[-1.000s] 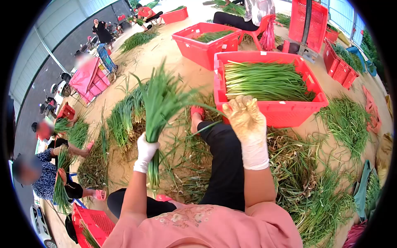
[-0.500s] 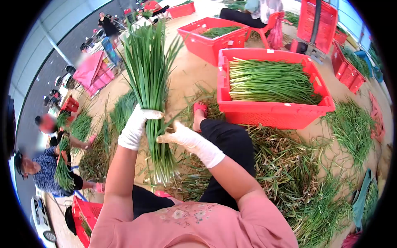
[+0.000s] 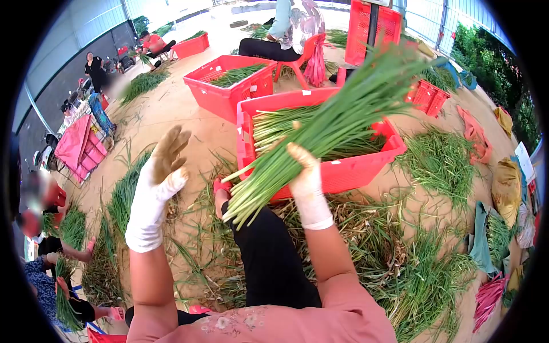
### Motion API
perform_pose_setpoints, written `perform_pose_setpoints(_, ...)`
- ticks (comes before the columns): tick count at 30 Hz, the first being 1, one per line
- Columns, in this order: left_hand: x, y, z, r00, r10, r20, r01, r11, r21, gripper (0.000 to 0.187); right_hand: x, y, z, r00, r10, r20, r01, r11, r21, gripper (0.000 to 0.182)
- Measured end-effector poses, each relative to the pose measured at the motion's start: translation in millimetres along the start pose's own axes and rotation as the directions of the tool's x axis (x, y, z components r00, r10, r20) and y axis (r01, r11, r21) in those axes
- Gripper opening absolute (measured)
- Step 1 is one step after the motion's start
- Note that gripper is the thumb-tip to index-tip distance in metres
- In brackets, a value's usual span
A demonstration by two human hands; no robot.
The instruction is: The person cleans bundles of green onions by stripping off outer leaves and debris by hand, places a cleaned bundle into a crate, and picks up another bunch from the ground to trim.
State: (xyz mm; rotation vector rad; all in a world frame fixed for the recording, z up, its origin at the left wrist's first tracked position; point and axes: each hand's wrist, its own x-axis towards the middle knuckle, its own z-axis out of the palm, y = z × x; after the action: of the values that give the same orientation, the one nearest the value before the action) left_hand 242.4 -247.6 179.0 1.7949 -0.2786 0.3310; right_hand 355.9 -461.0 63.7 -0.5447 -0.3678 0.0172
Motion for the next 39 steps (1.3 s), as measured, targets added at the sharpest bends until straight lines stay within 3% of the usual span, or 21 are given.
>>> perform_pose_setpoints(3,-49.1,-28.5,-42.7,0.968,-0.218,-0.121,0.213,0.976,-0.052,0.091,64.2,-23.9,-49.0,0.972,-0.099,-0.211,0.124,0.987,0.105,0.03)
perform_pose_setpoints(6,-117.9,-86.0,-95.8,0.86,-0.468,-0.202,0.45,0.883,-0.131,0.081,120.0,-28.6,-72.6,0.95,-0.122,-0.287,0.167,0.976,0.138,0.021)
perform_pose_setpoints(10,-215.1,-120.5,-140.5,0.565,-0.699,-0.439,0.634,0.708,-0.31,0.055,187.9,-6.4,-86.3,0.942,-0.047,-0.332,0.132,0.962,0.24,0.011)
perform_pose_setpoints(11,-235.8,-126.9,-148.3,0.502,-0.724,-0.473,0.635,0.68,-0.367,0.054,210.2,7.4,-106.6,0.958,-0.038,-0.284,0.112,0.962,0.248,0.026)
perform_pose_setpoints(13,-260.5,-136.5,-151.7,0.455,-0.736,-0.501,0.662,0.656,-0.362,0.055,239.7,39.0,-120.7,0.888,-0.161,-0.431,0.198,0.979,0.042,0.041)
perform_pose_setpoints(14,-270.2,-141.5,-151.0,0.396,-0.755,-0.522,0.67,0.627,-0.398,0.054,244.7,52.9,-136.3,0.814,-0.045,-0.579,0.015,0.998,-0.056,0.062)
perform_pose_setpoints(15,-276.4,-146.8,-153.0,0.34,-0.767,-0.545,0.671,0.603,-0.431,0.052,237.9,67.7,-155.0,0.679,-0.07,-0.731,-0.102,0.977,-0.188,0.076)
perform_pose_setpoints(17,-277.8,-147.8,-146.3,0.337,-0.792,-0.509,0.683,0.578,-0.446,0.041,240.6,112.4,-242.2,0.613,-0.169,-0.772,-0.209,0.908,-0.364,0.078)
perform_pose_setpoints(20,-274.1,-149.7,-132.8,0.34,-0.817,-0.465,0.668,0.558,-0.493,0.042,220.3,123.4,-240.8,0.643,-0.294,-0.707,-0.229,0.807,-0.544,0.076)
perform_pose_setpoints(21,-277.8,-159.6,-131.9,0.326,-0.837,-0.439,0.702,0.525,-0.481,0.046,218.3,118.8,-238.0,0.672,-0.258,-0.694,-0.263,0.793,-0.549,0.069)
perform_pose_setpoints(23,-285.3,-172.0,-127.8,0.312,-0.857,-0.41,0.732,0.492,-0.472,0.05,198.3,106.2,-190.0,0.773,-0.54,-0.331,-0.231,0.246,-0.941,0.061)
perform_pose_setpoints(24,-289.3,-178.7,-125.3,0.304,-0.869,-0.392,0.764,0.468,-0.445,0.051,204.2,108.9,-194.4,0.824,-0.557,-0.103,-0.1,0.037,-0.994,0.054)
perform_pose_setpoints(25,-286.3,-184.9,-122.7,0.299,-0.877,-0.376,0.791,0.448,-0.416,0.052,212.9,112.1,-194.1,0.87,-0.491,0.028,-0.012,-0.079,-0.997,0.049)
perform_pose_setpoints(26,-273.9,-177.0,-109.5,0.227,-0.896,-0.382,0.804,0.394,-0.445,0.043,225.3,117.7,-193.5,0.9,-0.429,0.072,-0.003,-0.17,-0.985,0.047)
perform_pose_setpoints(28,-295.8,-208.0,-106.0,0.224,-0.905,-0.362,0.817,0.377,-0.436,0.043,256.5,132.6,-196.9,0.966,-0.235,0.111,0.04,-0.288,-0.957,0.046)
perform_pose_setpoints(31,-291.5,-212.4,-81.4,0.181,-0.927,-0.328,0.863,0.309,-0.4,0.039,292.6,153.7,-167.5,0.994,-0.095,0.047,0.0,-0.446,-0.895,0.053)
perform_pose_setpoints(33,-277.4,-198.3,-60.8,0.077,-0.967,-0.243,0.959,0.138,-0.247,0.035,307.3,172.8,-159.0,0.993,-0.078,0.088,0.034,-0.523,-0.852,0.053)
perform_pose_setpoints(35,-315.0,-220.6,-56.8,0.242,-0.956,-0.165,0.97,0.242,0.025,0.032,301.0,194.1,-172.2,0.99,-0.057,0.125,0.068,-0.593,-0.803,0.054)
perform_pose_setpoints(37,-348.4,-244.2,-58.8,0.364,-0.907,-0.213,0.89,0.271,0.366,0.031,271.7,215.2,-205.2,0.955,0.291,-0.048,0.21,-0.786,-0.581,0.052)
perform_pose_setpoints(38,-351.7,-249.2,-59.5,0.246,-0.942,-0.229,0.965,0.216,0.15,0.033,263.3,224.2,-213.2,0.938,0.325,-0.119,0.195,-0.779,-0.595,0.052)
perform_pose_setpoints(39,-353.6,-256.0,-62.8,0.25,-0.94,-0.233,0.964,0.22,0.148,0.033,263.1,227.3,-218.6,0.944,0.313,-0.102,0.199,-0.789,-0.582,0.051)
